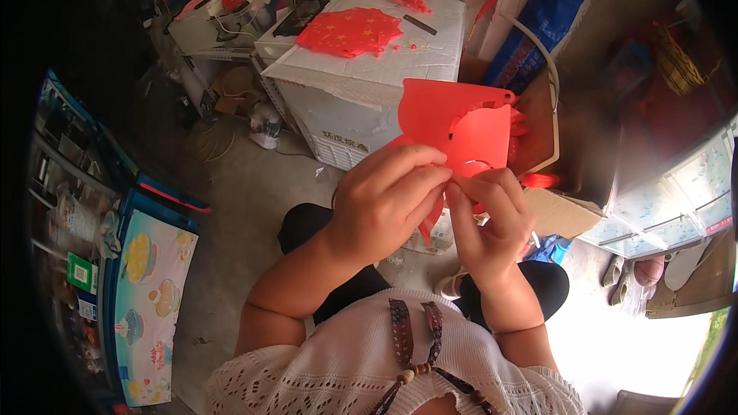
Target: The person assembles red paper crafts by folding pre-cut star-shaped pieces and attaching them to sticks. They handle multiple red paper cutouts and sticks, folding the paper into a three-dimensional shape and securing it to the stick.
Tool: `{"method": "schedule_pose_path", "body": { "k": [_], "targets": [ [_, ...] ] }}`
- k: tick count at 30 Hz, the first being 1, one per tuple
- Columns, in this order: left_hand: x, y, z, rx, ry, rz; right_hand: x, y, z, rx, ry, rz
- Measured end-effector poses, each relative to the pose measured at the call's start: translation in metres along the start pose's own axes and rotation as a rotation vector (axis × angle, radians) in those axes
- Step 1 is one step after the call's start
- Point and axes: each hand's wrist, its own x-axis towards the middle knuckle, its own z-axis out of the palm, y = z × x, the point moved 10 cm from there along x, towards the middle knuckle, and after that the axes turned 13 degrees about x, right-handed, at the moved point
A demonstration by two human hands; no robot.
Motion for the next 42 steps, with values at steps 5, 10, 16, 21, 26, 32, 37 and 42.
{"method": "schedule_pose_path", "body": {
  "k": [5, 10, 16, 21, 26, 32, 37, 42],
  "targets": [
    [0.002, -0.002, 0.006, 0.007, -0.017, -0.037, 0.001, -0.008, 0.0, -0.075, -0.06, -0.007],
    [0.002, -0.026, -0.001, -0.071, -0.058, -0.18, 0.01, -0.024, -0.045, -0.353, -0.061, -0.131],
    [0.005, -0.043, 0.002, -0.208, -0.133, -0.207, -0.005, 0.011, -0.04, -0.281, -0.197, -0.269],
    [0.009, -0.034, 0.006, -0.195, -0.212, -0.115, 0.01, -0.003, -0.029, -0.078, -0.413, -0.264],
    [0.015, -0.009, 0.006, -0.042, -0.264, 0.026, 0.026, -0.002, -0.017, 0.018, -0.499, -0.088],
    [0.018, 0.007, 0.006, 0.052, -0.213, 0.136, 0.027, 0.009, -0.006, -0.041, -0.424, 0.02],
    [0.017, 0.008, 0.004, 0.029, -0.186, 0.145, 0.024, 0.015, -0.003, -0.112, -0.424, 0.065],
    [0.017, 0.006, 0.008, 0.002, -0.197, 0.13, 0.025, 0.008, -0.005, -0.165, -0.268, 0.029]
  ]
}}
